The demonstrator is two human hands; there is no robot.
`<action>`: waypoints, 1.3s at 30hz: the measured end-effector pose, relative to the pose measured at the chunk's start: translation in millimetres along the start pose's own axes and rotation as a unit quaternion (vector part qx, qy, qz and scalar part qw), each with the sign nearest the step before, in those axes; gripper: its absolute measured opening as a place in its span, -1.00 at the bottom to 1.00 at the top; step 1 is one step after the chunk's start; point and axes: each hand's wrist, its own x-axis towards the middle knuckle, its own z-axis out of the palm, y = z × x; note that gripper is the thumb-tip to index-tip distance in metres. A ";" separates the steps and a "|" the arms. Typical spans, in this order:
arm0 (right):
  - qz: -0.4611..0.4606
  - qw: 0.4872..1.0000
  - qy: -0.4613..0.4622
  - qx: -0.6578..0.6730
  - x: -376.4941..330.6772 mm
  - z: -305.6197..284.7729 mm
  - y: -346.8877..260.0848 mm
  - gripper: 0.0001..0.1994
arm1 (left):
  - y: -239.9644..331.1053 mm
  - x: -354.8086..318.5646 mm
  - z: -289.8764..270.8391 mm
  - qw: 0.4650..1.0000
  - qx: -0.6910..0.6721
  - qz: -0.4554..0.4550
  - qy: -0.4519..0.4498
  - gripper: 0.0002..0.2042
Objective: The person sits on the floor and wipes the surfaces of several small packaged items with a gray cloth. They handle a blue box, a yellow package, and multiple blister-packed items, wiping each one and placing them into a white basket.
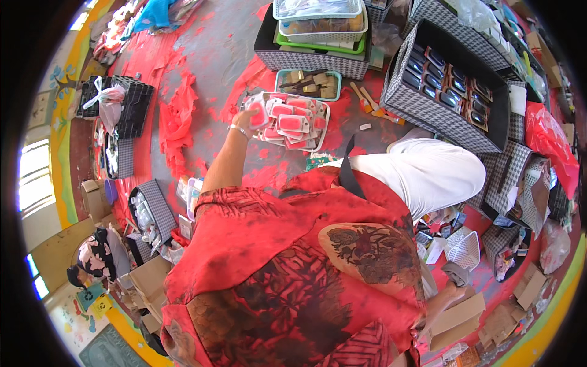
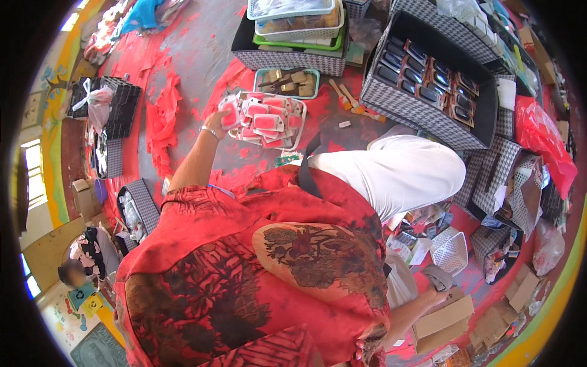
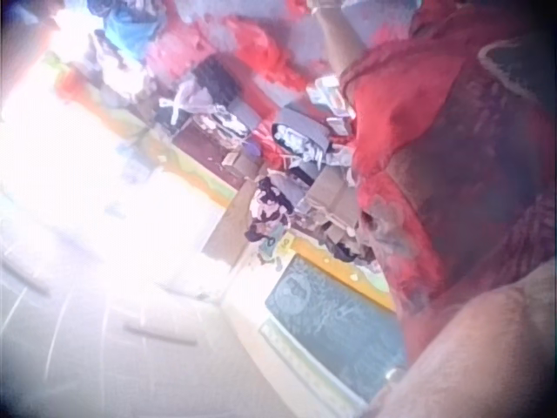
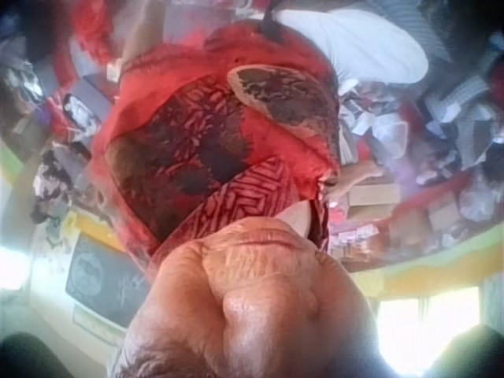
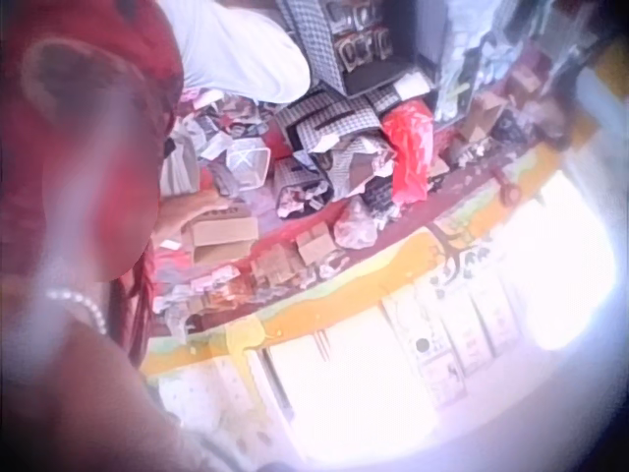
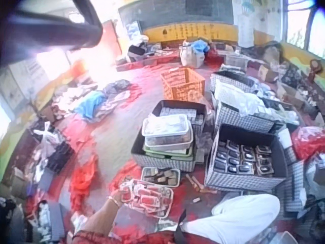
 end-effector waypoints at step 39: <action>-0.012 0.991 0.086 -0.099 -82.9 -12.2 9.0 -0.85 | -44.8 69.2 188.0 0.359 0.908 0.144 -0.161 -0.51</action>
